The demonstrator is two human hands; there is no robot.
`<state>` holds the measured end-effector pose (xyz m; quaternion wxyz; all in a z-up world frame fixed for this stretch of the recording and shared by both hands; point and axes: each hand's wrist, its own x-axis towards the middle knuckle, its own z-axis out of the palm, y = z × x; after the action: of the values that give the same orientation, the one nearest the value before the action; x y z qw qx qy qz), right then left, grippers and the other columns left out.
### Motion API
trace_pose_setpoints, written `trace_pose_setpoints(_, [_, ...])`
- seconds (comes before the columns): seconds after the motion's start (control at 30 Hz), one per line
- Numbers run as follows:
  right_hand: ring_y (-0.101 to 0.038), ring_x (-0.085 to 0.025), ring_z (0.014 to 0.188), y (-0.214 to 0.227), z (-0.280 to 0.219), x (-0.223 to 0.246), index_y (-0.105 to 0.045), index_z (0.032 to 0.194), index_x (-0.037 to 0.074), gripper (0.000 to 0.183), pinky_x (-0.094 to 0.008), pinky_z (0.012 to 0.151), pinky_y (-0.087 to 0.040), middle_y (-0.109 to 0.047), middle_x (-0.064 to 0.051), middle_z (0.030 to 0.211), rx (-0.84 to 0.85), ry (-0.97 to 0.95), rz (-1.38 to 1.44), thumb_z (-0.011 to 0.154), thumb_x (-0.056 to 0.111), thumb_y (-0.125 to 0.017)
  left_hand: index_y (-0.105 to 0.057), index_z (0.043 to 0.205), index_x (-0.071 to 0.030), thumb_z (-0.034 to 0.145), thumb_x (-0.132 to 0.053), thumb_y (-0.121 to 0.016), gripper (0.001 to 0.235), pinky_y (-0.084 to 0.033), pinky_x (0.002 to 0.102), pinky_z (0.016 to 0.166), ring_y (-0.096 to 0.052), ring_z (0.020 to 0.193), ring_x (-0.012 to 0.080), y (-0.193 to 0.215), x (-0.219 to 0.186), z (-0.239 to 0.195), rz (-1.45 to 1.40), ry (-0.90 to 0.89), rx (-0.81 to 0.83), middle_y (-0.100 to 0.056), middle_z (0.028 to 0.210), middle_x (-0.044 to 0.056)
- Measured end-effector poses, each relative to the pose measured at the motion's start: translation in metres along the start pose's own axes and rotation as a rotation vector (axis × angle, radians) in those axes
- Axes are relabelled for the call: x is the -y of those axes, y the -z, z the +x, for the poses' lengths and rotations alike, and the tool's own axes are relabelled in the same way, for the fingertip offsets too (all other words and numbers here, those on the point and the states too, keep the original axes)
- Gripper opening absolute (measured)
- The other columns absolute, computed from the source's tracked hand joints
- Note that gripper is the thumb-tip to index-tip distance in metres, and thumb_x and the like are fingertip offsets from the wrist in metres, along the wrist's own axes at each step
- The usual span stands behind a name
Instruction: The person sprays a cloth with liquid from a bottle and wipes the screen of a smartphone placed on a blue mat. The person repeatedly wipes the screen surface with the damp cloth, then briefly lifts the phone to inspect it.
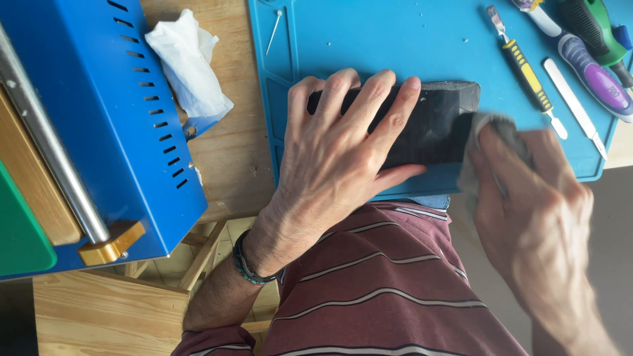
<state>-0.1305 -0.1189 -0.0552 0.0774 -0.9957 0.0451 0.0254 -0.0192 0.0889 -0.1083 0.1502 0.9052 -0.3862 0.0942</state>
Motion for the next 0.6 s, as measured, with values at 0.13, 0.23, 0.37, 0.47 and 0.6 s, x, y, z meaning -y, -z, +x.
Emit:
trace_pose_setpoints(0.13, [-0.060, -0.027, 0.067, -0.011, 0.007, -0.012, -0.084, 0.136, 0.006, 0.025, -0.039, 0.051, -0.051, -0.063, -0.014, 0.115, -0.058, 0.067, -0.061, 0.121, -0.008, -0.070, -0.060, 0.149, -0.019, 0.078, -0.092, -0.106, 0.112, -0.047, 0.050, 0.096, -0.060, 0.117, 0.0266, -0.004, 0.004, 0.002, -0.047, -0.022, -0.022, -0.063, 0.140, 0.001])
trace_pose_setpoints(0.23, [-0.067, -0.039, 0.099, -0.009, 0.019, -0.013, -0.086, 0.144, -0.005, 0.028, -0.047, 0.078, -0.055, -0.064, -0.020, 0.123, -0.121, 0.112, 0.041, 0.118, -0.013, -0.079, -0.060, 0.148, -0.019, 0.075, -0.092, -0.108, 0.113, -0.046, 0.048, 0.093, -0.059, 0.117, 0.0262, 0.000, 0.002, 0.003, -0.041, -0.014, -0.012, -0.062, 0.139, 0.001])
trace_pose_setpoints(0.37, [-0.066, -0.028, 0.083, -0.004, 0.008, -0.012, -0.084, 0.139, 0.010, 0.034, -0.038, 0.050, -0.050, -0.065, -0.012, 0.123, -0.018, 0.097, -0.108, 0.117, -0.009, -0.066, -0.059, 0.149, -0.020, 0.076, -0.091, -0.107, 0.113, -0.047, 0.049, 0.096, -0.060, 0.118, 0.0265, -0.003, 0.004, 0.003, -0.041, 0.002, -0.004, -0.062, 0.140, 0.001])
trace_pose_setpoints(0.47, [-0.069, -0.028, 0.085, -0.009, 0.018, -0.006, -0.084, 0.144, 0.007, 0.040, -0.038, 0.051, -0.054, -0.062, -0.014, 0.125, -0.058, 0.141, -0.158, 0.115, -0.014, -0.067, -0.060, 0.148, -0.020, 0.075, -0.090, -0.108, 0.112, -0.047, 0.049, 0.094, -0.060, 0.118, 0.0264, -0.001, 0.002, 0.004, -0.051, -0.002, 0.003, -0.062, 0.140, 0.001])
trace_pose_setpoints(0.6, [-0.066, -0.030, 0.076, -0.004, -0.010, -0.003, -0.079, 0.146, 0.014, 0.057, -0.039, 0.052, -0.054, -0.063, -0.010, 0.129, 0.029, 0.053, -0.189, 0.099, -0.013, -0.062, -0.059, 0.150, -0.020, 0.077, -0.092, -0.106, 0.112, -0.047, 0.050, 0.095, -0.061, 0.118, 0.0269, -0.002, 0.004, 0.004, -0.055, -0.003, 0.004, -0.063, 0.140, 0.001])
